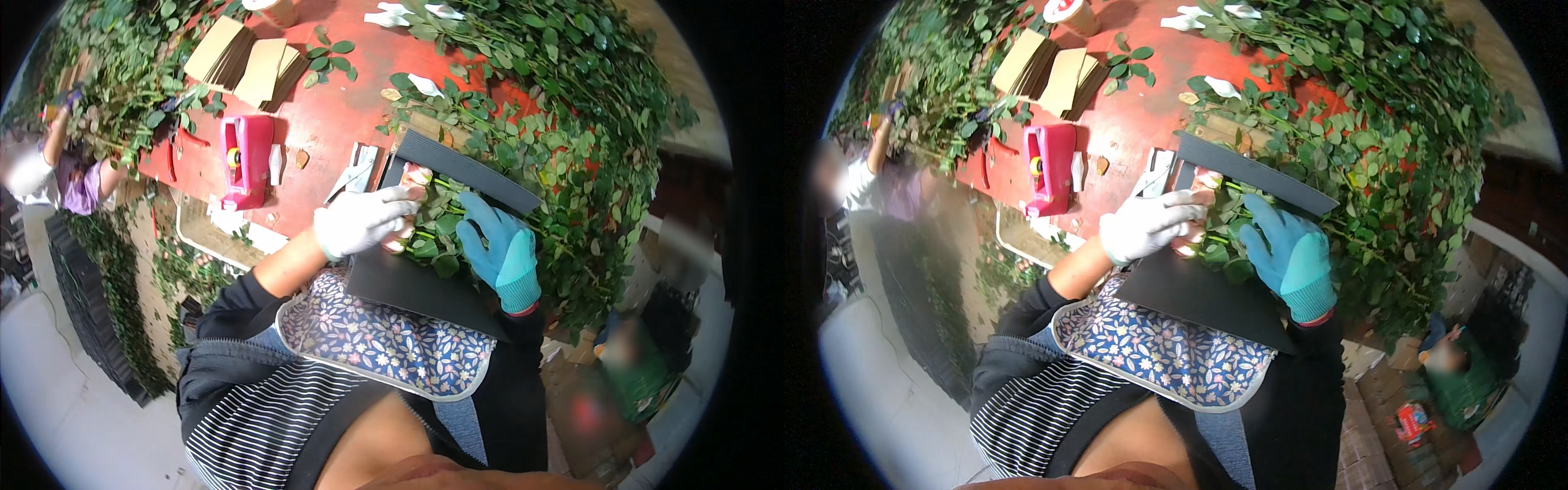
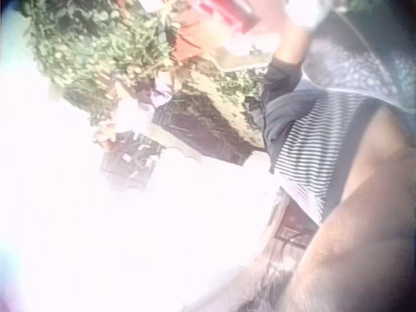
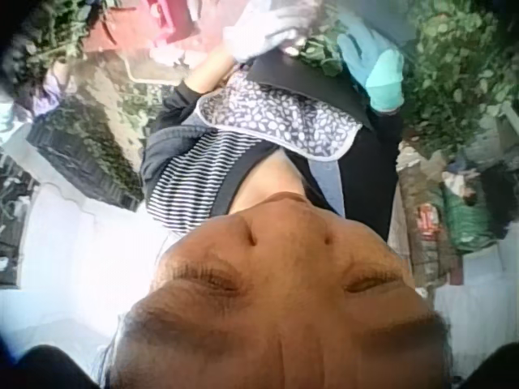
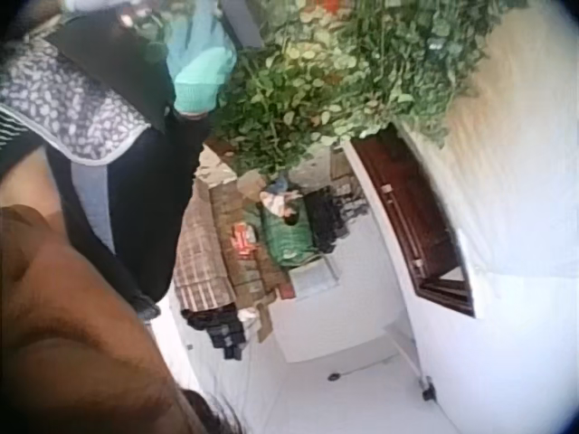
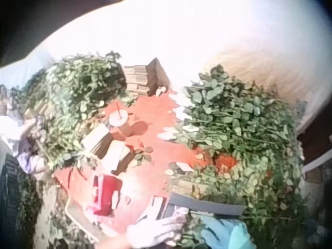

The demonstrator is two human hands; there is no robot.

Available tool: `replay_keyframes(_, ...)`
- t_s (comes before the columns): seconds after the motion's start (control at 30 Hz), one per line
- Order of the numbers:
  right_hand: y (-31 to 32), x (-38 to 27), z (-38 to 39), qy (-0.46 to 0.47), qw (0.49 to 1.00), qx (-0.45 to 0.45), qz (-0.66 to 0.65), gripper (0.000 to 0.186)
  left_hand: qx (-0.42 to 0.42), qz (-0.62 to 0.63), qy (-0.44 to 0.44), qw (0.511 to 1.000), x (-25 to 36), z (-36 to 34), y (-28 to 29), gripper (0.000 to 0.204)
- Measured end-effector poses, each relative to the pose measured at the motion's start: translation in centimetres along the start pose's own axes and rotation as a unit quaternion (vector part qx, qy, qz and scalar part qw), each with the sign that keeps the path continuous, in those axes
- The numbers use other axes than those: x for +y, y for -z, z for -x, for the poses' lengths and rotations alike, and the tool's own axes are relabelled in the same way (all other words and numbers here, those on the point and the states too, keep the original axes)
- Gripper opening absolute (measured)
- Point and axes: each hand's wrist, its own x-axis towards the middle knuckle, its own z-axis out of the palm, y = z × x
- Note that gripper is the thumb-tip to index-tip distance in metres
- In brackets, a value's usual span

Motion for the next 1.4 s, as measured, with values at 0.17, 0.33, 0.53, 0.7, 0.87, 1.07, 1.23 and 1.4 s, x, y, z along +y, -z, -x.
replay_keyframes(0.17,-0.6,1.2,-0.1,-0.027,1.000,0.003,-0.007,0.038,0.031,-0.041,0.102,0.993,-3.6,4.6,2.1,0.028)
replay_keyframes(0.33,0.1,0.5,-0.6,-0.058,0.991,-0.054,-0.109,0.034,0.091,-0.012,0.108,0.990,-4.9,5.3,1.4,0.028)
replay_keyframes(0.53,6.0,2.4,0.2,0.185,0.829,-0.344,-0.399,0.068,0.039,-0.001,0.107,0.993,-5.2,4.9,1.6,0.025)
replay_keyframes(0.7,8.3,-1.4,1.6,0.240,0.904,-0.295,-0.197,0.056,0.059,0.014,0.106,0.992,-5.7,4.6,1.7,0.024)
replay_keyframes(0.87,7.7,-2.6,2.6,0.136,0.982,-0.117,-0.056,0.014,0.119,0.017,0.072,0.990,-5.4,3.1,2.5,0.028)
replay_keyframes(1.07,5.9,-0.4,1.6,0.083,0.983,-0.105,-0.122,0.006,0.149,0.221,0.041,0.963,0.0,2.2,7.2,0.012)
replay_keyframes(1.23,6.2,0.6,1.5,0.230,0.808,-0.357,-0.408,0.030,0.024,0.309,-0.010,0.951,-3.8,1.8,4.3,0.016)
replay_keyframes(1.4,-1.3,0.0,-1.4,0.030,0.995,-0.061,-0.075,0.025,-0.092,0.094,-0.013,0.991,-1.4,2.0,-0.7,0.034)
